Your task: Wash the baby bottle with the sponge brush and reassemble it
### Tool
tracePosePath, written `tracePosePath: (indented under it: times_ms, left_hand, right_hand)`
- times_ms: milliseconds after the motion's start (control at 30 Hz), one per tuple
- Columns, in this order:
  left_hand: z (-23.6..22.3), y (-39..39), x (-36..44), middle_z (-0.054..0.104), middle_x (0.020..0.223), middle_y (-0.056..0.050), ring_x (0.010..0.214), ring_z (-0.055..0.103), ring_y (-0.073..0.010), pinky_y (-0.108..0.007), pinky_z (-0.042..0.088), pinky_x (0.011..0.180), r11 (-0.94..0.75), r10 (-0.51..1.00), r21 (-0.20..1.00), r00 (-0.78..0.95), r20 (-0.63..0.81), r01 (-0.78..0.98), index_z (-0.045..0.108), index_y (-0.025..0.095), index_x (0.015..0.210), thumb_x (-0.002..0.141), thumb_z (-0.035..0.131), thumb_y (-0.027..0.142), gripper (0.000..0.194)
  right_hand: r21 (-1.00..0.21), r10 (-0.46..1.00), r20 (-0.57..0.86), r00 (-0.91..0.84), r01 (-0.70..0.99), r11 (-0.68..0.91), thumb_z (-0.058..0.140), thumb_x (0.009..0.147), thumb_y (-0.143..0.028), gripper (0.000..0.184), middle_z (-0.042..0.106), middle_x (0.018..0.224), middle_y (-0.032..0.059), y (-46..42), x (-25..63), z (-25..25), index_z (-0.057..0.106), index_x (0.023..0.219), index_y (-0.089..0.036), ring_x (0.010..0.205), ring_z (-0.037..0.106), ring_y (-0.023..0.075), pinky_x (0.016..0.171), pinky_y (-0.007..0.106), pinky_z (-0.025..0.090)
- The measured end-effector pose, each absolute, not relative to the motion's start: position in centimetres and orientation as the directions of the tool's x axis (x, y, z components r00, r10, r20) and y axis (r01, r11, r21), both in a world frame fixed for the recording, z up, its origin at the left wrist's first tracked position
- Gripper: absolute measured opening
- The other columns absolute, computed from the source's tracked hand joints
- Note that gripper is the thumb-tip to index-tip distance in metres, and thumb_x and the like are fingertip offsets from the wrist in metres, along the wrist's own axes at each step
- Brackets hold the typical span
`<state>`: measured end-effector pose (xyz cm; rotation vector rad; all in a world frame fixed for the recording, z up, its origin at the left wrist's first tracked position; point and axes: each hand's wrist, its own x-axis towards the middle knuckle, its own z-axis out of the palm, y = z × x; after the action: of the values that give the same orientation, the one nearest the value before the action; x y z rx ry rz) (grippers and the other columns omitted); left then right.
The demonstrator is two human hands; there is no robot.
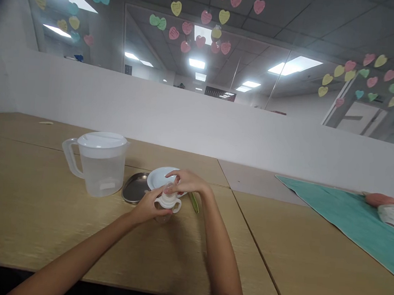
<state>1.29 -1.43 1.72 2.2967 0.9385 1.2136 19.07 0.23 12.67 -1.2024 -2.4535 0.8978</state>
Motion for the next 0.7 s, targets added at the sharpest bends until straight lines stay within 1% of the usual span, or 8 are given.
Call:
tracePosePath:
  times_ms: [100,200,300,400,500,600,633,700]
  left_hand:
    - [1.5,-1.3,1.3,0.052,0.128,-0.007,0.116,0.048,-0.0267,-0.039,0.036,0.099,-0.708,0.706,0.593,0.402,0.583,0.385,0.043,0.021,0.13,0.062,0.071,0.044,0.077]
    - [1.0,-1.0,1.3,0.057,0.121,-0.007,0.111,0.052,-0.0273,-0.04,0.039,0.097,-0.69,0.722,0.568,0.378,0.579,0.448,0.051,0.021,0.121,0.062,0.07,0.047,0.068]
    - [0.6,-0.6,1.3,0.059,0.119,-0.008,0.112,0.051,-0.0293,-0.044,0.035,0.1,-0.673,0.732,0.524,0.369,0.573,0.521,0.057,0.021,0.115,0.061,0.069,0.051,0.063]
    - [0.3,-0.3,1.2,0.058,0.121,-0.007,0.115,0.049,-0.03,-0.045,0.03,0.103,-0.658,0.743,0.508,0.371,0.557,0.556,0.057,0.022,0.115,0.062,0.067,0.054,0.063]
    - [0.3,-0.2,1.0,0.059,0.12,-0.007,0.117,0.047,-0.0299,-0.044,0.028,0.105,-0.64,0.759,0.512,0.37,0.536,0.572,0.056,0.022,0.116,0.063,0.065,0.056,0.064]
    - [0.2,-0.1,1.0,0.058,0.122,-0.006,0.117,0.047,-0.0291,-0.043,0.028,0.105,-0.64,0.759,0.516,0.362,0.541,0.569,0.056,0.022,0.116,0.062,0.065,0.057,0.065]
    - [0.2,-0.1,1.0,0.058,0.122,-0.006,0.116,0.048,-0.0287,-0.042,0.029,0.104,-0.642,0.756,0.517,0.356,0.549,0.566,0.056,0.022,0.116,0.062,0.065,0.057,0.065]
    - [0.3,-0.2,1.0,0.06,0.119,-0.006,0.112,0.05,-0.0277,-0.04,0.032,0.102,-0.645,0.752,0.52,0.345,0.561,0.56,0.058,0.022,0.113,0.061,0.066,0.057,0.063]
  right_hand:
    - [-0.616,0.792,-0.019,-0.61,0.631,0.471,0.068,0.065,-0.047,0.058,0.062,0.083,0.0019,0.0,19.0,12.8,0.055,0.115,-0.02,0.06,0.057,0.01,0.055,0.021,0.044]
    - [-0.496,0.795,0.071,-0.602,0.67,0.552,0.068,0.064,-0.047,0.045,0.063,0.082,0.0022,-0.4,18.6,13.0,0.064,0.098,-0.018,0.066,0.056,0.0117,0.055,0.02,0.04]
    - [-0.428,0.788,0.101,-0.607,0.689,0.585,0.069,0.063,-0.047,0.042,0.062,0.08,0.0016,-0.5,18.3,13.2,0.065,0.092,-0.018,0.068,0.054,0.0123,0.056,0.021,0.038]
    - [-0.448,0.785,0.11,-0.61,0.674,0.587,0.069,0.063,-0.045,0.041,0.062,0.082,0.0011,-0.7,18.4,13.4,0.063,0.094,-0.019,0.069,0.053,0.0125,0.058,0.022,0.038]
    - [-0.503,0.757,0.241,-0.607,0.589,0.632,0.069,0.064,-0.04,0.041,0.06,0.091,0.0015,-1.5,19.1,14.1,0.06,0.098,-0.02,0.076,0.053,0.0133,0.065,0.024,0.04]
    - [-0.577,0.756,0.419,-0.503,0.495,0.65,0.064,0.068,-0.034,0.038,0.056,0.102,0.0022,-2.1,20.1,14.7,0.054,0.102,-0.021,0.079,0.052,0.0123,0.068,0.025,0.041]
    - [-0.592,0.766,0.45,-0.459,0.489,0.641,0.062,0.069,-0.032,0.037,0.054,0.103,0.002,-2.1,20.4,14.8,0.052,0.103,-0.021,0.077,0.051,0.0116,0.066,0.024,0.041]
    - [-0.6,0.798,0.446,-0.405,0.527,0.603,0.059,0.069,-0.03,0.034,0.054,0.099,0.0009,-1.4,20.7,14.3,0.05,0.101,-0.02,0.073,0.051,0.0108,0.064,0.024,0.04]
